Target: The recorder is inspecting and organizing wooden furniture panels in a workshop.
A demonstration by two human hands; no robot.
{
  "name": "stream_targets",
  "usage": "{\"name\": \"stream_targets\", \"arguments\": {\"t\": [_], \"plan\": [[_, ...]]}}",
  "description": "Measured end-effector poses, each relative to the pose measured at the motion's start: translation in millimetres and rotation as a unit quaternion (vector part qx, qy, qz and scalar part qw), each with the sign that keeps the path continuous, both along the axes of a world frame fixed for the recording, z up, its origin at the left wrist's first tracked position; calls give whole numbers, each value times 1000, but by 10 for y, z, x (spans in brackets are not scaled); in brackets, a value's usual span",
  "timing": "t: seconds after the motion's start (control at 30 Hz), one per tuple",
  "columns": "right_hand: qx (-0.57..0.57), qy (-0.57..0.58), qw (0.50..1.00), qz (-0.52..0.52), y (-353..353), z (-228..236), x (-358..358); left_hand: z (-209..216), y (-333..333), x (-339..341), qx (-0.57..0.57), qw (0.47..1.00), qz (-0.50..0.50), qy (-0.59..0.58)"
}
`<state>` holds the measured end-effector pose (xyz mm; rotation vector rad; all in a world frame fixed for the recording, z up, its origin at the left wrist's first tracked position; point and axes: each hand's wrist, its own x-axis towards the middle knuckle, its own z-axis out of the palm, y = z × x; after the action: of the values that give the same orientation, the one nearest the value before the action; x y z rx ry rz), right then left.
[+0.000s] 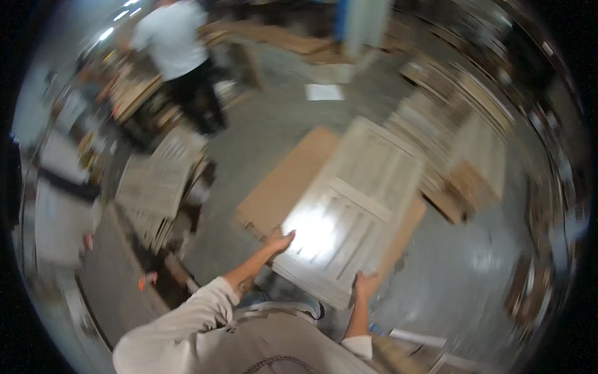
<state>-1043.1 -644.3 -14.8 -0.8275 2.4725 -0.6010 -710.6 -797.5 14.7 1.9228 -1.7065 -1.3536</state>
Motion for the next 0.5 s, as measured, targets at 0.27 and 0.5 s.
{"name": "stream_targets", "arguments": {"t": [0.27, 0.5], "plan": [[-72, -158, 984, 45, 320, -456, -431, -167, 248, 502, 63, 994, 54, 67], [128, 236, 950, 161, 126, -186, -185, 514, 2958, 2831, 12, 938, 249, -243]]}}
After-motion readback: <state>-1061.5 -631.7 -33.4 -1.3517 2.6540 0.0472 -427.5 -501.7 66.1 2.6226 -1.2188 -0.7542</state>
